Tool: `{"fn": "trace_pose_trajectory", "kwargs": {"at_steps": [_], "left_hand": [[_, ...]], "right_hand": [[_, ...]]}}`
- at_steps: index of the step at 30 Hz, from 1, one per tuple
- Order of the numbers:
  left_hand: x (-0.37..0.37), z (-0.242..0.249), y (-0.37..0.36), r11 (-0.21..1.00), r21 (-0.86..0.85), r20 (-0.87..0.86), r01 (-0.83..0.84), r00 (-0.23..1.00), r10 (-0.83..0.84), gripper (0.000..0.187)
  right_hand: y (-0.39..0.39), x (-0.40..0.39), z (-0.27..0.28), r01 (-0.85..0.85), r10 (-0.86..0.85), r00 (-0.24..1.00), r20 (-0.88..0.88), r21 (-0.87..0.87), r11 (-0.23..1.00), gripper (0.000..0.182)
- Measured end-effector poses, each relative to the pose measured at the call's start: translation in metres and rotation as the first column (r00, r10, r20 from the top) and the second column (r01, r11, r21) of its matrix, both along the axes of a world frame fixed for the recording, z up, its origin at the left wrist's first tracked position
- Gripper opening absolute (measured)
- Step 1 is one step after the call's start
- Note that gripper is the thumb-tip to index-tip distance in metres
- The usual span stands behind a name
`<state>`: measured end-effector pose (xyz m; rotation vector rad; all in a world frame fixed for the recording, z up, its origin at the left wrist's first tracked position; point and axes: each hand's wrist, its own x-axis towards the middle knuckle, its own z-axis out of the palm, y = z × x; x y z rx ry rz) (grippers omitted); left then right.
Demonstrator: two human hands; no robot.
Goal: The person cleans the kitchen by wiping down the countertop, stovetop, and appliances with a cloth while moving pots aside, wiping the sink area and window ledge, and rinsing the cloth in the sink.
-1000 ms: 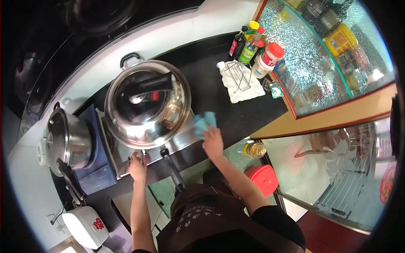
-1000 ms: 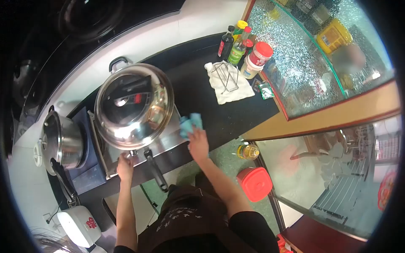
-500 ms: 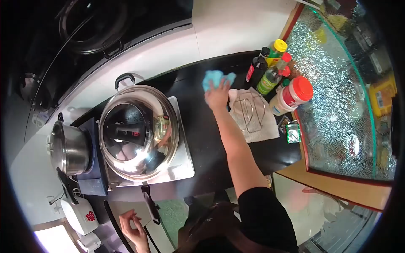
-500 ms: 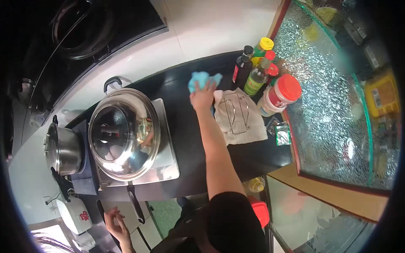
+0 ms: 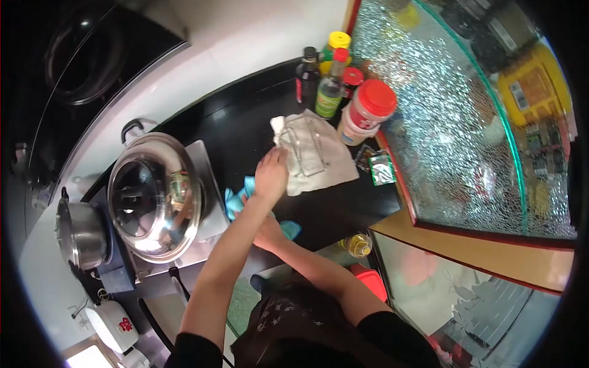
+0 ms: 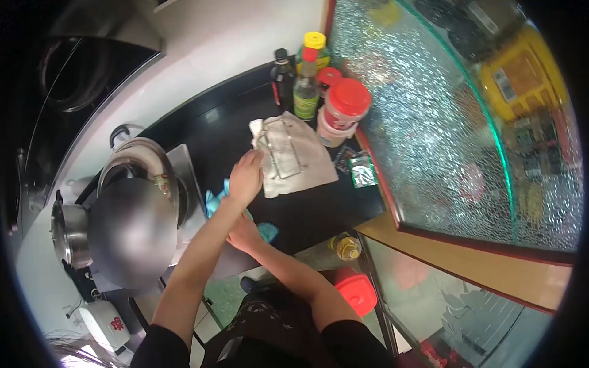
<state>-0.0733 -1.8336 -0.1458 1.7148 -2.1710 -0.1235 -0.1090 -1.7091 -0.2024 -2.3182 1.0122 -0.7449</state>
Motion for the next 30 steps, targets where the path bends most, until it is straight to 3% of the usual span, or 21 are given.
{"fn": "trace_pose_trajectory", "kwargs": {"at_steps": [2, 3, 6, 11, 14, 18, 22, 27, 30], "left_hand": [[-0.013, -0.014, -0.019, 0.965, 0.258, 0.157, -0.042, 0.988, 0.002, 0.058], [-0.019, -0.017, -0.022, 0.937, 0.337, 0.269, -0.091, 0.963, -0.003, 0.071], [-0.015, -0.035, -0.020, 0.922, 0.353, 0.411, -0.156, 0.912, -0.003, 0.100], [0.028, -0.043, 0.004, 0.904, 0.322, 0.493, -0.280, 0.865, 0.093, 0.104], [0.069, -0.047, 0.021, 0.888, 0.293, 0.499, -0.355, 0.849, 0.175, 0.097], [0.108, -0.051, 0.044, 0.849, 0.320, 0.470, -0.420, 0.849, 0.243, 0.094], [0.120, -0.061, 0.066, 0.913, 0.226, 0.399, -0.340, 0.887, 0.232, 0.094], [0.122, -0.056, 0.078, 0.895, 0.276, 0.328, -0.351, 0.909, 0.256, 0.095], [0.121, -0.047, 0.079, 0.880, 0.324, 0.328, -0.346, 0.914, 0.239, 0.097]], "right_hand": [[0.012, -0.054, 0.017, -0.146, 0.148, 0.971, -0.190, 0.025, 0.989, 0.053], [0.015, -0.077, 0.021, -0.146, 0.146, 0.975, -0.169, 0.008, 0.989, 0.053], [0.016, -0.148, 0.030, -0.136, 0.131, 0.981, -0.144, -0.023, 0.990, 0.055], [0.001, -0.242, 0.042, -0.058, 0.059, 0.958, -0.280, 0.012, 0.998, 0.058], [-0.011, -0.279, 0.042, 0.058, -0.072, 0.939, -0.336, -0.050, 0.997, 0.058], [-0.026, -0.277, 0.039, 0.151, -0.163, 0.926, -0.341, -0.062, 0.987, 0.061], [-0.081, -0.227, 0.031, 0.168, -0.191, 0.958, -0.214, -0.124, 0.978, 0.056], [-0.194, -0.153, 0.009, 0.006, -0.033, 0.990, -0.135, -0.195, 0.981, 0.050], [-0.244, -0.122, 0.006, 0.018, -0.050, 0.988, -0.145, -0.212, 0.977, 0.052]]}}
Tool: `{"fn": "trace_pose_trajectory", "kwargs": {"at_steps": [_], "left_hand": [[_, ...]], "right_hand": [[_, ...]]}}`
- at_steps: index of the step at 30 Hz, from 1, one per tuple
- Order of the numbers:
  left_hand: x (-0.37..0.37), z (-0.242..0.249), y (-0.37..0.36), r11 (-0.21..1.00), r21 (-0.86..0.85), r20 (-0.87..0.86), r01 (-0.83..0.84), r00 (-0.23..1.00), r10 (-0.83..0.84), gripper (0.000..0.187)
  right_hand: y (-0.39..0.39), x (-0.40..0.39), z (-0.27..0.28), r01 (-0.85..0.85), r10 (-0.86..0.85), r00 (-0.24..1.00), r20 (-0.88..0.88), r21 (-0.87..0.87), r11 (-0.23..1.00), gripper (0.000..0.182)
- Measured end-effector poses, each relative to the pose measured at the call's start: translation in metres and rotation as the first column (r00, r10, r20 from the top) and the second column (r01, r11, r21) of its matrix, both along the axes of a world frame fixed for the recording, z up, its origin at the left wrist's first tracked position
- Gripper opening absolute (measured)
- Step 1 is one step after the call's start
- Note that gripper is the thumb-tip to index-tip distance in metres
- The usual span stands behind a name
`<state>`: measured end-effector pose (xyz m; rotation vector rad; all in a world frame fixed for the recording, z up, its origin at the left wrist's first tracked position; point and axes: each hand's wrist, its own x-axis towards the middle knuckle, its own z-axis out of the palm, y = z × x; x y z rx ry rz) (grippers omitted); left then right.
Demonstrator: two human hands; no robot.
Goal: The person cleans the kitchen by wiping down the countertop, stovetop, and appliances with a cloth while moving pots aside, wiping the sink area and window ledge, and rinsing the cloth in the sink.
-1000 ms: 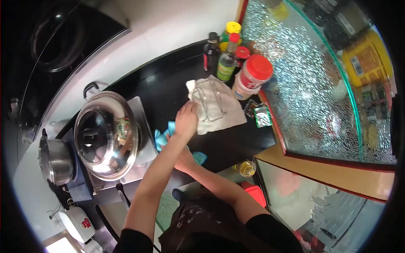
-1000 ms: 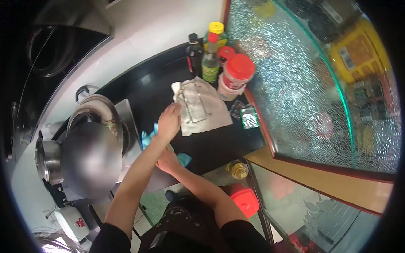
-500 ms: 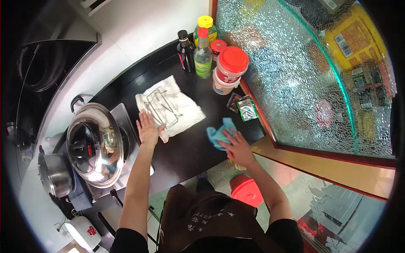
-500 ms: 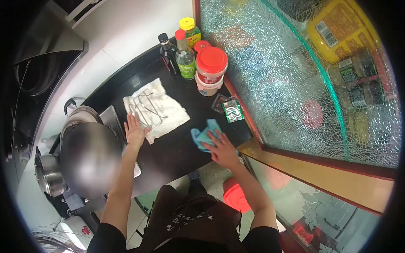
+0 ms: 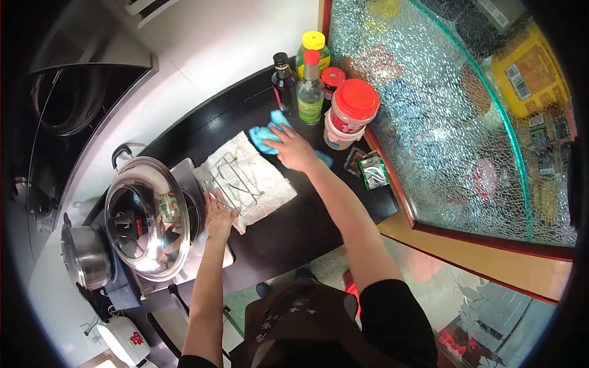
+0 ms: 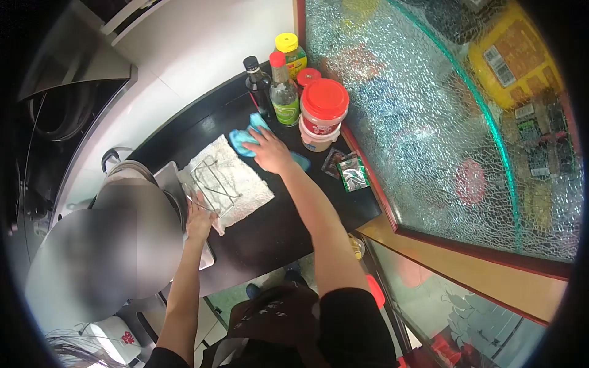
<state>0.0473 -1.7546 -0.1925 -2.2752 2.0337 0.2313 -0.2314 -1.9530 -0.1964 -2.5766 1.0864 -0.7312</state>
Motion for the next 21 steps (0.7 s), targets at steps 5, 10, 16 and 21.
{"fn": "trace_pose_trajectory", "kwargs": {"at_steps": [5, 10, 16, 21], "left_hand": [[0.003, 0.003, 0.005, 0.993, -0.093, 0.027, 0.069, 0.997, -0.067, 0.087], [-0.072, 0.106, 0.056, 0.956, 0.259, -0.096, -0.135, 0.982, 0.165, 0.033], [-0.245, 0.100, -0.020, 0.951, -0.191, -0.697, 0.241, 0.649, -0.305, 0.024], [-0.364, 0.043, -0.102, 0.888, -0.397, -0.545, 0.234, 0.718, -0.433, 0.068]], "right_hand": [[-0.007, 0.007, -0.009, 0.149, -0.149, 0.989, -0.011, -0.047, 0.988, 0.053], [0.077, -0.045, 0.002, 0.311, -0.311, 0.950, 0.031, 0.006, 0.951, 0.054], [0.195, -0.077, 0.002, 0.512, -0.512, 0.859, -0.011, 0.074, 0.856, 0.048], [0.234, -0.073, 0.011, 0.524, -0.538, 0.837, 0.101, 0.140, 0.840, 0.045]]}}
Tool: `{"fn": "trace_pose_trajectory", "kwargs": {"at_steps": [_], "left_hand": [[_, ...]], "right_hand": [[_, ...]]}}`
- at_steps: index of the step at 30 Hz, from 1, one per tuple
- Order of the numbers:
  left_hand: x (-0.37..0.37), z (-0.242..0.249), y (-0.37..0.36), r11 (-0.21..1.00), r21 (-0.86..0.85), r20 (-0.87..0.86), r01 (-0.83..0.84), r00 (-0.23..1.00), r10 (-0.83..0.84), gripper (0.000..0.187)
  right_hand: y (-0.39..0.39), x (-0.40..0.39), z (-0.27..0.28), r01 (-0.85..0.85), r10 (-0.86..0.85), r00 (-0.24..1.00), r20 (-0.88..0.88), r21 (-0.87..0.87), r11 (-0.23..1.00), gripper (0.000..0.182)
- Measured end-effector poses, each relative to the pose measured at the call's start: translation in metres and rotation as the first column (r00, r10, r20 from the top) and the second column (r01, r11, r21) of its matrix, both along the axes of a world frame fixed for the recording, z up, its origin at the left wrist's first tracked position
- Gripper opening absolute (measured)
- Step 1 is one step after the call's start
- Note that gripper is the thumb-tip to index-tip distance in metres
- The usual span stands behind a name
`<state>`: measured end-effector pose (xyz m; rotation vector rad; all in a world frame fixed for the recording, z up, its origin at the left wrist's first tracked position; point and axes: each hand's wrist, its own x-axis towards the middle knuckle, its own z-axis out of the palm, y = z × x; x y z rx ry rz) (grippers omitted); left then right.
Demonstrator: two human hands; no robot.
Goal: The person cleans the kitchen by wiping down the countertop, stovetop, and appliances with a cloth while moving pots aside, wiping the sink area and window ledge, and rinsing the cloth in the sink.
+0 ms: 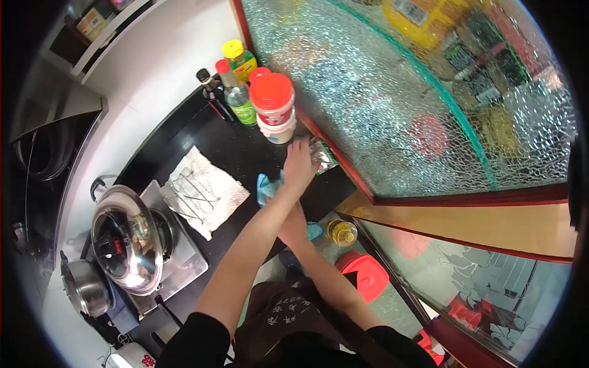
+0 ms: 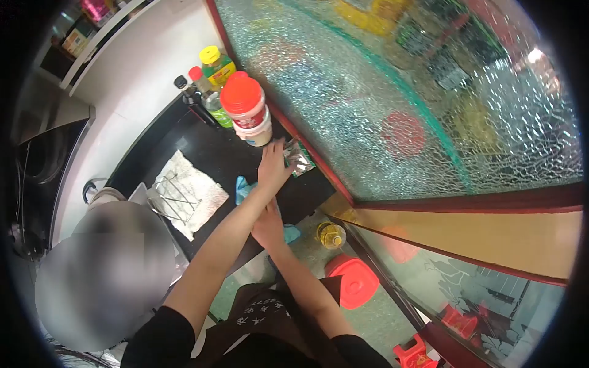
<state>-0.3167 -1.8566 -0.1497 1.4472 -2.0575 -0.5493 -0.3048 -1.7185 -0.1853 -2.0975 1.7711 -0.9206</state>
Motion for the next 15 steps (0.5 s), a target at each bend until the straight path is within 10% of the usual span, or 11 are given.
{"fn": "trace_pose_trajectory", "kwargs": {"at_steps": [5, 8, 9, 15], "left_hand": [[-0.032, -0.006, -0.028, 0.994, 0.106, 0.292, 0.012, 0.956, -0.043, 0.061], [-0.019, -0.019, -0.019, 0.975, 0.221, 0.162, -0.004, 0.986, -0.033, 0.045], [-0.011, -0.015, -0.021, 0.858, 0.509, 0.073, -0.071, 0.997, 0.039, 0.033], [0.009, -0.026, -0.005, 0.968, 0.059, 0.154, -0.243, 0.961, 0.231, 0.038]], "right_hand": [[0.000, -0.004, 0.003, 0.001, -0.002, 1.000, -0.012, -0.016, 1.000, 0.047], [0.000, -0.007, 0.001, 0.009, -0.009, 1.000, 0.002, -0.001, 1.000, 0.048], [0.000, -0.007, 0.000, 0.006, -0.006, 1.000, 0.004, 0.014, 1.000, 0.049], [-0.001, -0.005, -0.003, -0.062, 0.067, 0.996, -0.060, 0.079, 0.995, 0.052]]}}
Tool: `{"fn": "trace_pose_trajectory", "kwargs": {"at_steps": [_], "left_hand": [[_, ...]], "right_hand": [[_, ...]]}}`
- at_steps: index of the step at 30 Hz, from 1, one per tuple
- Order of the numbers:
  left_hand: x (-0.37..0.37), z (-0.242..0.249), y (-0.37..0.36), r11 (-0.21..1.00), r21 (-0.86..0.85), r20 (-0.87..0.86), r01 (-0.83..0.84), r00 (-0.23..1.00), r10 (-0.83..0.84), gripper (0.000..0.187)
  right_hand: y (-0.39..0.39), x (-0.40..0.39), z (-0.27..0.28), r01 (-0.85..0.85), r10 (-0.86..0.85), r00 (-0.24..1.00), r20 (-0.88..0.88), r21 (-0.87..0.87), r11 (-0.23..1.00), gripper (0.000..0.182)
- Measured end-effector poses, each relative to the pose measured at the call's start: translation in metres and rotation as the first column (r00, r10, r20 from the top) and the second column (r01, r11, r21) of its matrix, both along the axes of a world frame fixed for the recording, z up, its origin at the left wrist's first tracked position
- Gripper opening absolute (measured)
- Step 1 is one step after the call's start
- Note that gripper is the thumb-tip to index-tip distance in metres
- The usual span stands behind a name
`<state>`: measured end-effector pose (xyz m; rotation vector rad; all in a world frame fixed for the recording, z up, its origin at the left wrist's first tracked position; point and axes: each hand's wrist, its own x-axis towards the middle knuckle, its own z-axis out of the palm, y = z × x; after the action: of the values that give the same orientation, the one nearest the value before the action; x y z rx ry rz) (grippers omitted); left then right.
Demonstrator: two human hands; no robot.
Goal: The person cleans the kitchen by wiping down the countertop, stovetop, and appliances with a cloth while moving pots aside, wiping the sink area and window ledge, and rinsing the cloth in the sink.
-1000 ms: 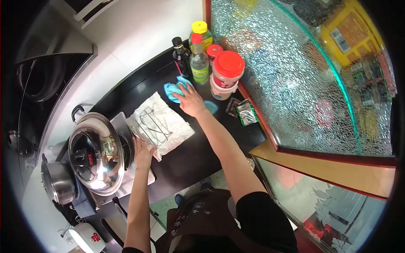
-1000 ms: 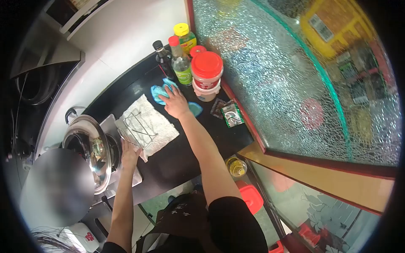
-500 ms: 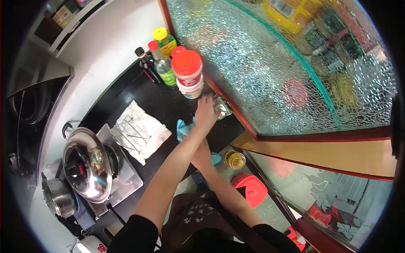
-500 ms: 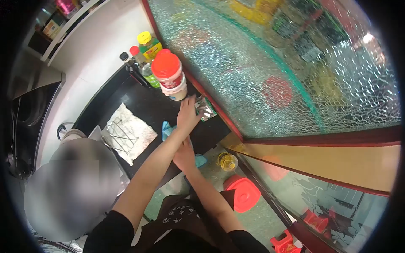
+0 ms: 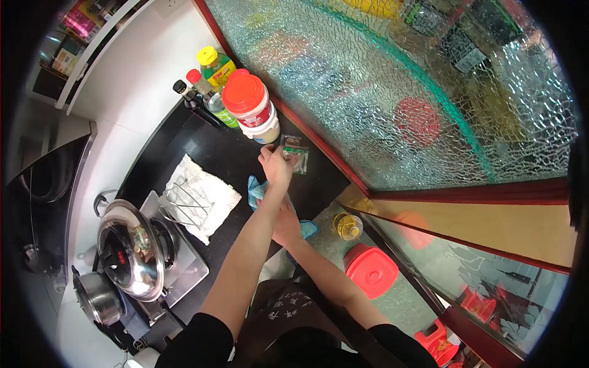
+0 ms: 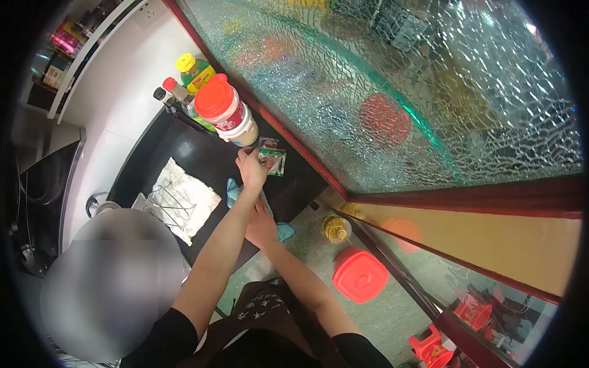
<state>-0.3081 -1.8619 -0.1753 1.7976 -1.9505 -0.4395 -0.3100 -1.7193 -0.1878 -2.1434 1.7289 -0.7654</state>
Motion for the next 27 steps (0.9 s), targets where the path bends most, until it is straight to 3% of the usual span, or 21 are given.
{"fn": "trace_pose_trajectory", "kwargs": {"at_steps": [1, 4, 5, 6, 9, 10, 13, 16, 19, 22, 25, 27], "left_hand": [[-0.003, -0.002, -0.003, 1.000, 0.002, 0.019, 0.018, 1.000, -0.018, 0.038], [-0.016, -0.004, -0.009, 0.992, 0.123, 0.008, 0.014, 1.000, -0.016, 0.038], [-0.018, -0.003, -0.010, 0.989, 0.146, -0.007, 0.016, 1.000, -0.016, 0.038], [-0.019, -0.004, -0.006, 0.997, 0.052, 0.084, 0.048, 0.995, -0.053, 0.042], [-0.016, -0.009, -0.002, 0.997, 0.041, -0.070, -0.070, 0.995, 0.073, 0.048], [-0.016, -0.007, -0.002, 0.981, 0.139, -0.104, -0.137, 0.983, 0.152, 0.053], [-0.016, -0.005, -0.011, 0.937, 0.320, -0.054, -0.142, 0.984, 0.168, 0.051], [-0.016, -0.008, -0.006, 0.995, 0.067, 0.088, -0.068, 0.994, 0.062, 0.043], [-0.010, -0.008, 0.001, 0.989, -0.144, 0.038, 0.045, 0.998, -0.040, 0.035], [0.012, 0.015, 0.010, 0.992, 0.130, -0.208, 0.001, 0.978, 0.026, 0.033], [0.058, 0.052, 0.018, 0.996, 0.058, -0.330, -0.064, 0.941, 0.080, 0.035], [0.092, 0.034, 0.013, 0.996, 0.081, -0.581, -0.024, 0.811, 0.067, 0.043]], "right_hand": [[0.000, -0.002, -0.001, -0.038, 0.038, 0.999, -0.027, 0.022, 0.999, 0.053], [-0.001, -0.006, -0.001, -0.118, 0.117, 0.984, 0.137, -0.007, 0.993, 0.052], [-0.002, -0.009, -0.001, -0.134, 0.136, 0.988, 0.070, -0.033, 0.990, 0.052], [-0.002, -0.011, 0.000, -0.153, 0.153, 0.988, 0.004, -0.058, 0.987, 0.052], [-0.004, -0.014, 0.007, -0.175, 0.173, 0.984, -0.037, -0.064, 0.983, 0.053], [-0.004, -0.014, 0.010, -0.174, 0.173, 0.985, -0.025, -0.054, 0.983, 0.053], [-0.004, -0.014, 0.007, -0.170, 0.171, 0.985, -0.001, -0.060, 0.984, 0.052], [-0.005, -0.013, 0.003, -0.169, 0.169, 0.986, -0.009, -0.074, 0.983, 0.051], [-0.004, -0.013, -0.001, -0.180, 0.181, 0.984, 0.009, -0.045, 0.983, 0.053], [-0.004, -0.016, -0.001, -0.195, 0.196, 0.980, -0.022, 0.039, 0.980, 0.060], [-0.014, -0.043, 0.021, 0.087, -0.052, 0.983, -0.176, 0.198, 0.976, 0.066], [-0.038, -0.057, 0.013, 0.196, -0.185, 0.970, -0.159, 0.051, 0.979, 0.061]]}}
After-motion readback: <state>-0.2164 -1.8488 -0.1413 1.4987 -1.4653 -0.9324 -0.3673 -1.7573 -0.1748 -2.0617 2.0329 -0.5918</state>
